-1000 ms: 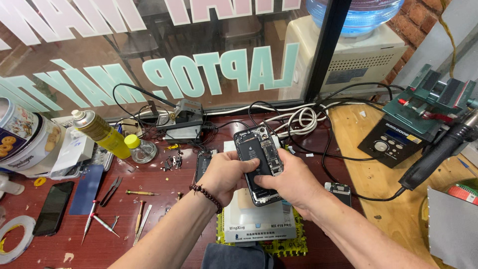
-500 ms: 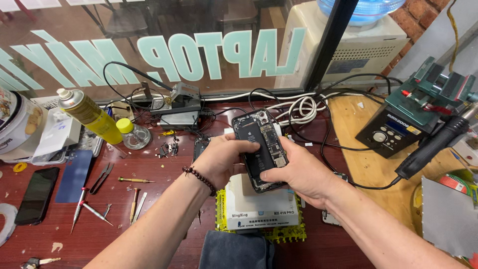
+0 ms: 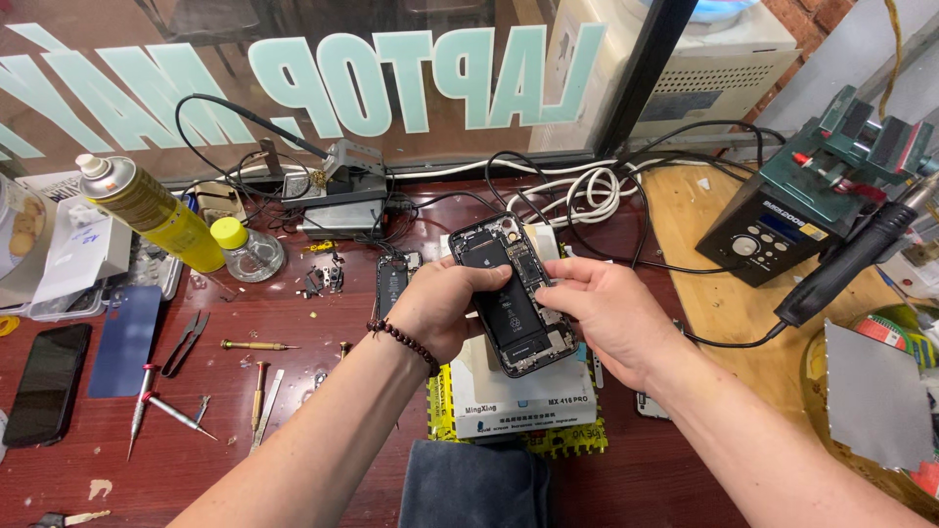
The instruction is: The person assembles a smartphone by placing the battery into the chassis, connecting internal ribbon cables, and securing components with screws. They use a screwdriver and tweezers to handle small parts and connectors on a cluttered workbench.
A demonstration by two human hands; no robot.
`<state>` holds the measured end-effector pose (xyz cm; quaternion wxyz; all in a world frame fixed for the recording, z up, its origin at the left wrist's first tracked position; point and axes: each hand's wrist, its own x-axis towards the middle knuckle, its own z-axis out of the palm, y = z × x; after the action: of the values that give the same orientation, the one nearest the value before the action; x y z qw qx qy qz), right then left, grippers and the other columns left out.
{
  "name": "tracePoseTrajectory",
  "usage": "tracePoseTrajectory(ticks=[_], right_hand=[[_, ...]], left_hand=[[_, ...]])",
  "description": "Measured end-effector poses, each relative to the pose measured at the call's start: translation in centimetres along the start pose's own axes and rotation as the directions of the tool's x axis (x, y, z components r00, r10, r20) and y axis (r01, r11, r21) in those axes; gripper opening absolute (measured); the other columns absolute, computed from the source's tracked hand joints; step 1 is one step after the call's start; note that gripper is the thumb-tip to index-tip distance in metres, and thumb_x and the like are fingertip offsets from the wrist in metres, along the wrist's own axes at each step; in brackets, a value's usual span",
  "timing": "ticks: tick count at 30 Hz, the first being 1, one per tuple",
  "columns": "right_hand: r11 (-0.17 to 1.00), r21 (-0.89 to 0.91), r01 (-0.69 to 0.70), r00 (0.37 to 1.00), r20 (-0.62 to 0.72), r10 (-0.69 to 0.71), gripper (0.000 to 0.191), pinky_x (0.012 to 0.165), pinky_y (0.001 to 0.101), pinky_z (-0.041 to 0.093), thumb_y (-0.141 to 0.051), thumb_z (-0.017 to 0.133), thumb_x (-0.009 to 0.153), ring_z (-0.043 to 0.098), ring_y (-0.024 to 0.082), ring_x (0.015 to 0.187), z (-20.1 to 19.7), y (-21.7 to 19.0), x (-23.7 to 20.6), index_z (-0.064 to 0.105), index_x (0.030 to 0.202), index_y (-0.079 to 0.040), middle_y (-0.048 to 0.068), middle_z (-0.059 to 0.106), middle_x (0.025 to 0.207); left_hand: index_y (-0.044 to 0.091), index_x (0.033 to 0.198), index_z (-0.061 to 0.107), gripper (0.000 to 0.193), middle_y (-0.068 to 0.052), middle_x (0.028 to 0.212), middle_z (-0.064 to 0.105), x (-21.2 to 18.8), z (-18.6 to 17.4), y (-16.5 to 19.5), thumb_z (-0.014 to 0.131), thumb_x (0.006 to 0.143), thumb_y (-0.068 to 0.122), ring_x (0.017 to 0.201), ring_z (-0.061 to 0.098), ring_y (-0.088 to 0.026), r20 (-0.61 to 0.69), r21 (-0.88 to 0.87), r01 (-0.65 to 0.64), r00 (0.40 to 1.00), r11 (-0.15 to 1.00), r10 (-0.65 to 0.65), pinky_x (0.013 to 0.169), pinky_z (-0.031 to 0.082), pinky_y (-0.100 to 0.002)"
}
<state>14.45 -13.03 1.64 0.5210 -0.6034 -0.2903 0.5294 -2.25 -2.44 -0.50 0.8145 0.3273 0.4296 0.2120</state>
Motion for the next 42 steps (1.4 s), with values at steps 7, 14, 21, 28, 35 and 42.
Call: tracePoseTrajectory(ticks=[7, 14, 21, 28, 35, 42], right_hand=[[0.778, -0.591, 0.214, 0.847, -0.285, -0.45, 0.037, 0.067, 0.0277, 0.06, -0.009, 0.071, 0.085, 0.075, 0.01, 0.075, 2.1, -0.9, -1.3, 0.069, 0.121, -0.005, 0.005, 0.081, 0.094], [0.759, -0.643, 0.101, 0.866, -0.318, -0.385, 0.043, 0.069, 0.0282, 0.061, -0.01, 0.07, 0.084, 0.078, 0.013, 0.074, 4.2, -1.6, -1.9, 0.066, 0.126, -0.008, 0.005, 0.082, 0.094], [0.653, -0.743, 0.146, 0.818, -0.28, -0.502, 0.042, 0.071, 0.0325, 0.061, -0.009, 0.069, 0.084, 0.079, 0.018, 0.079, 4.6, -1.2, -2.2, 0.065, 0.126, -0.007, 0.006, 0.08, 0.095], [0.376, -0.921, 0.1, 0.74, -0.183, -0.647, 0.039, 0.072, 0.0431, 0.057, -0.01, 0.07, 0.085, 0.074, 0.028, 0.08, 4.9, -0.7, -2.5, 0.069, 0.124, -0.01, 0.006, 0.078, 0.092], [0.654, -0.748, 0.114, 0.849, -0.269, -0.455, 0.045, 0.072, 0.0337, 0.061, -0.007, 0.071, 0.082, 0.078, 0.018, 0.078, 4.2, -1.9, -1.5, 0.067, 0.126, -0.01, 0.004, 0.079, 0.091], [0.709, -0.698, 0.098, 0.891, -0.255, -0.375, 0.05, 0.072, 0.0308, 0.061, -0.008, 0.075, 0.078, 0.076, 0.016, 0.076, 3.2, -2.4, -1.2, 0.067, 0.128, -0.01, 0.006, 0.078, 0.091]], left_hand=[[0.004, 0.102, 0.065, 0.015, -0.009, 0.097, 0.071, 0.1, 0.6, -0.4, 0.064, 0.087, 0.0, 0.085, 0.071, -0.024, -0.064, -0.237, -0.098, 0.994, 0.966, 0.085, 0.076, 0.062, -0.048], [0.001, 0.105, 0.064, 0.016, -0.011, 0.095, 0.072, -0.7, 1.5, -0.8, 0.062, 0.091, 0.009, 0.083, 0.071, -0.025, -0.076, -0.274, -0.099, 0.994, 0.957, 0.082, 0.074, 0.061, -0.05], [0.004, 0.107, 0.064, 0.018, -0.009, 0.097, 0.072, -1.7, 2.7, -0.3, 0.059, 0.095, 0.016, 0.084, 0.071, -0.024, -0.102, -0.27, -0.113, 0.991, 0.956, 0.088, 0.076, 0.06, -0.05], [0.011, 0.111, 0.065, 0.017, -0.005, 0.099, 0.071, -1.8, 4.0, -1.2, 0.06, 0.095, 0.014, 0.085, 0.07, -0.02, -0.189, -0.271, -0.187, 0.972, 0.944, 0.139, 0.074, 0.059, -0.045], [0.011, 0.11, 0.065, 0.017, -0.004, 0.099, 0.072, -1.7, 3.1, -0.8, 0.06, 0.095, 0.016, 0.085, 0.07, -0.019, -0.123, -0.237, -0.186, 0.979, 0.954, 0.16, 0.072, 0.059, -0.045], [0.01, 0.111, 0.065, 0.018, -0.004, 0.099, 0.072, -2.0, 2.4, -0.5, 0.063, 0.094, 0.017, 0.086, 0.07, -0.02, -0.07, -0.208, -0.163, 0.986, 0.964, 0.152, 0.076, 0.059, -0.046]])
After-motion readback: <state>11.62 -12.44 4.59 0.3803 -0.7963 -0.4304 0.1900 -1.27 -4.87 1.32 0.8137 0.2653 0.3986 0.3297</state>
